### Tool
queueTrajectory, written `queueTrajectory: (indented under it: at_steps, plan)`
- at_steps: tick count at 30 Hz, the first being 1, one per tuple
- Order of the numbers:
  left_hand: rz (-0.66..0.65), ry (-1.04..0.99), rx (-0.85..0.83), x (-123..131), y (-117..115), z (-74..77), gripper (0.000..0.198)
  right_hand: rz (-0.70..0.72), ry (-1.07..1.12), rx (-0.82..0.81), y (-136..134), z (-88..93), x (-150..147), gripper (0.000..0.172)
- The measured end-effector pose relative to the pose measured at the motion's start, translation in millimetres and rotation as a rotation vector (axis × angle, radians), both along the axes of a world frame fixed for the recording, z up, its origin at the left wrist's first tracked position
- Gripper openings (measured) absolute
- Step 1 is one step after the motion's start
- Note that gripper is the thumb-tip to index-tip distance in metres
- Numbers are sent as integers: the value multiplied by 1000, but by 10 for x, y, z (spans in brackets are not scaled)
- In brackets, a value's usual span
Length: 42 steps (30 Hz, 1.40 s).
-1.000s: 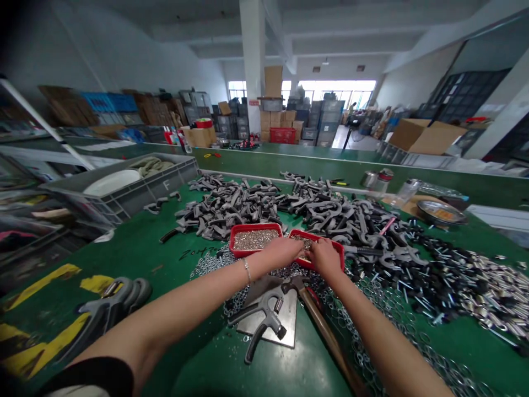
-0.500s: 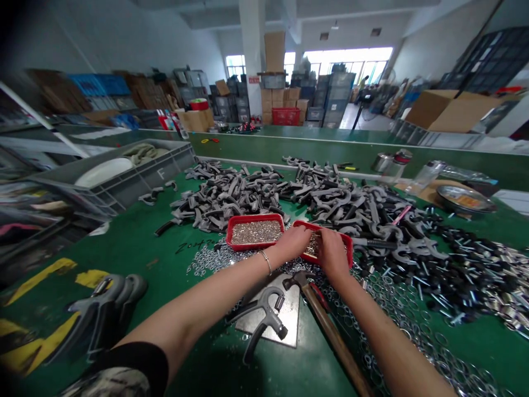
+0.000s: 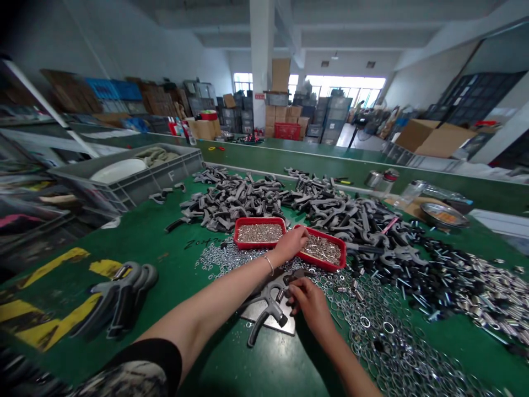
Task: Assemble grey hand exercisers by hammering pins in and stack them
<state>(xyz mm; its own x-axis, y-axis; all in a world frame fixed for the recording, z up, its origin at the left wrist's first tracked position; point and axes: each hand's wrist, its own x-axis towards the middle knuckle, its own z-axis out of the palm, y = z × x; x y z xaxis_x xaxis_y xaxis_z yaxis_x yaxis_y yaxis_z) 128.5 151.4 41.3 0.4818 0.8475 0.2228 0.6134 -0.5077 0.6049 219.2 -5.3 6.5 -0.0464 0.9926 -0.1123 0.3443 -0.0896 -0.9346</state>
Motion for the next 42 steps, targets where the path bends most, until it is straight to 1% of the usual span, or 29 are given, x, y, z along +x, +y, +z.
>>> queueTrajectory:
  at_steps: [3,5,7,8,10,12,14,16,19,20,21,23,25,26,28,29,31,33,34,36,38,39,42]
  plan:
    - [11,-151,-27,-148,-167,76,18,-1,-138,52,56,-59,5,29]
    - [-1,-229,-49,-316,-344,60,17,24,-223,84,75,-91,11,28]
    - [-14,-277,-89,-540,-557,-3,17,51,-314,116,74,-108,11,27]
    - [-14,-310,-132,-669,-667,-44,19,64,-365,132,70,-107,6,26]
    - [16,-415,-271,-934,-874,-124,20,96,-476,166,63,-80,-19,24]
    - [91,-548,-432,-1167,-1046,-182,18,138,-591,205,70,-27,-66,20]
    - [161,-613,-527,-1321,-1175,-215,17,193,-699,240,104,39,-120,17]
    - [179,-570,-505,-1381,-1268,-234,16,255,-785,262,151,103,-147,17]
    - [146,-367,-308,-1333,-1356,-269,15,309,-871,274,167,180,-73,9]
    - [141,-296,-247,-1300,-1374,-285,15,296,-902,279,142,197,-19,9]
    - [139,-231,-205,-1266,-1388,-303,15,266,-953,287,102,206,45,14]
    - [143,-126,-162,-1207,-1408,-341,15,185,-1101,298,-6,197,175,20]
    - [151,-45,-119,-1167,-1422,-374,15,136,-1224,293,-110,155,278,17]
    - [154,-9,-91,-1153,-1427,-388,16,130,-1251,287,-146,127,313,14]
    - [154,70,-28,-1131,-1434,-411,17,127,-1244,283,-178,75,356,9]
    - [135,115,11,-1122,-1433,-419,17,113,-1231,285,-179,58,368,10]
    - [47,203,93,-1106,-1427,-426,19,67,-1132,274,-172,58,386,13]
    - [-67,265,160,-1099,-1426,-416,23,52,-906,246,-188,104,398,15]
    - [-116,287,183,-1099,-1435,-403,26,60,-773,235,-209,139,400,19]
    - [-166,317,208,-1111,-1488,-364,31,93,-579,234,-273,217,393,29]
    - [-152,328,205,-1135,-1594,-318,29,113,-538,251,-342,285,369,36]
    - [-117,323,194,-1148,-1662,-299,29,126,-556,250,-370,312,352,37]
    - [45,291,124,-1177,-1855,-284,44,234,-589,209,-423,380,291,35]
